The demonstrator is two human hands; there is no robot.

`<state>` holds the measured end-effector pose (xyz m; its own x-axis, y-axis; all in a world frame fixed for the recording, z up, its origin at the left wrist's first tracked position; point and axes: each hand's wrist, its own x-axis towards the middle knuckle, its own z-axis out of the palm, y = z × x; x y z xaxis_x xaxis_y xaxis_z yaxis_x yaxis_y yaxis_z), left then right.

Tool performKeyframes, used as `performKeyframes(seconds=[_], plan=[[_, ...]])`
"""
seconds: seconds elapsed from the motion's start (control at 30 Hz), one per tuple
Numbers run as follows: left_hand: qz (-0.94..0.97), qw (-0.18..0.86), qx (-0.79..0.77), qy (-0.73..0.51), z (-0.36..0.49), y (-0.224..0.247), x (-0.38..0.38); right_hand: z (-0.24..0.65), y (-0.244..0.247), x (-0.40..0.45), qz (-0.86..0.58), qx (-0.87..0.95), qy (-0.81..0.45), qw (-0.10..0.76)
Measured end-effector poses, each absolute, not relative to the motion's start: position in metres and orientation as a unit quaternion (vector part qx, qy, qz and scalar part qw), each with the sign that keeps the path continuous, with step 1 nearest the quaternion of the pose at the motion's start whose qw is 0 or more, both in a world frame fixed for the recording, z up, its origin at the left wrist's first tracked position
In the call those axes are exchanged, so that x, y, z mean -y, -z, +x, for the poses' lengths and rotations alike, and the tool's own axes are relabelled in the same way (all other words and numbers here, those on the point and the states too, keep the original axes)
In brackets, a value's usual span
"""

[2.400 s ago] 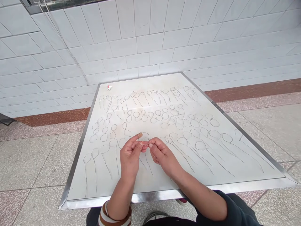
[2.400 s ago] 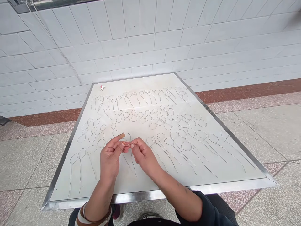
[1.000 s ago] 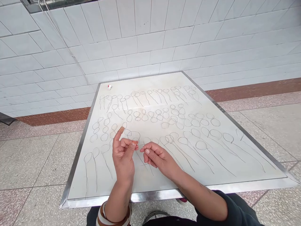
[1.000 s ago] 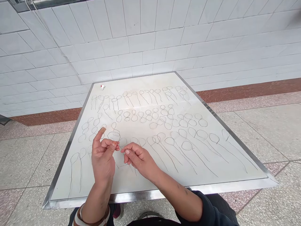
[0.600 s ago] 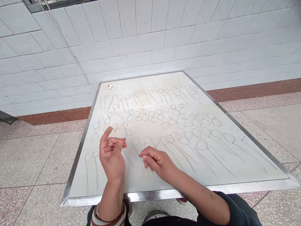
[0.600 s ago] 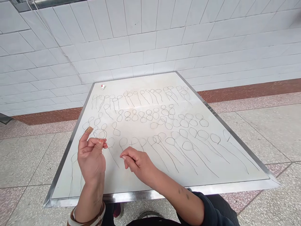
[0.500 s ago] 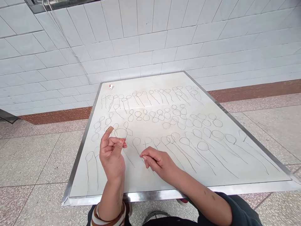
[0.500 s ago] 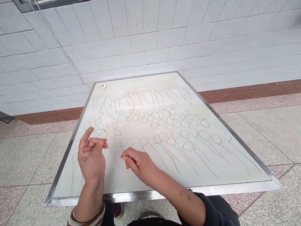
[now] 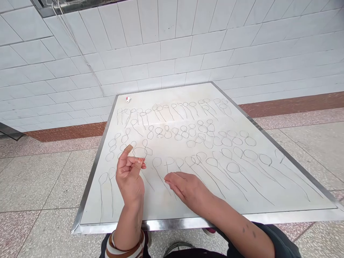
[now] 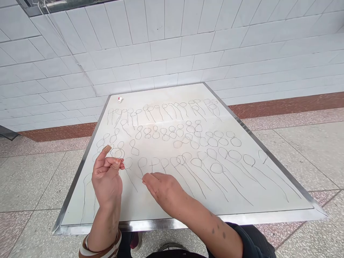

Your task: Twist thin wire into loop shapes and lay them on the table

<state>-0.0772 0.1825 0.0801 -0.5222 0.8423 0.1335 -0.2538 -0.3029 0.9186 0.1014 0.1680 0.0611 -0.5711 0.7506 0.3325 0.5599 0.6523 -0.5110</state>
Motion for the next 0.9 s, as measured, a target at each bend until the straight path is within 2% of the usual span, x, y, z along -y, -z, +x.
performKeyframes(seconds=[0.23,0.4,0.5,0.63,0.9], plan=[[0.318,0.381,-0.46,-0.736,-0.078,-0.079,-0.182,0.109,-0.067,-0.166,-0.329,0.91,-0.11,0.227],[0.33,0.376,-0.462,-0.732,-0.072,-0.08,-0.18,0.133,-0.086,-0.173,-0.303,0.913,-0.203,0.182],[0.346,0.39,-0.464,-0.716,-0.061,-0.079,-0.177,0.145,-0.092,-0.18,-0.368,0.86,-0.24,0.26],[0.348,0.422,-0.468,-0.694,-0.044,-0.077,-0.171,0.133,-0.084,-0.182,-0.433,0.786,-0.208,0.389],[0.34,0.462,-0.458,-0.679,-0.026,-0.069,-0.168,0.097,-0.056,-0.175,-0.45,0.777,-0.111,0.425]])
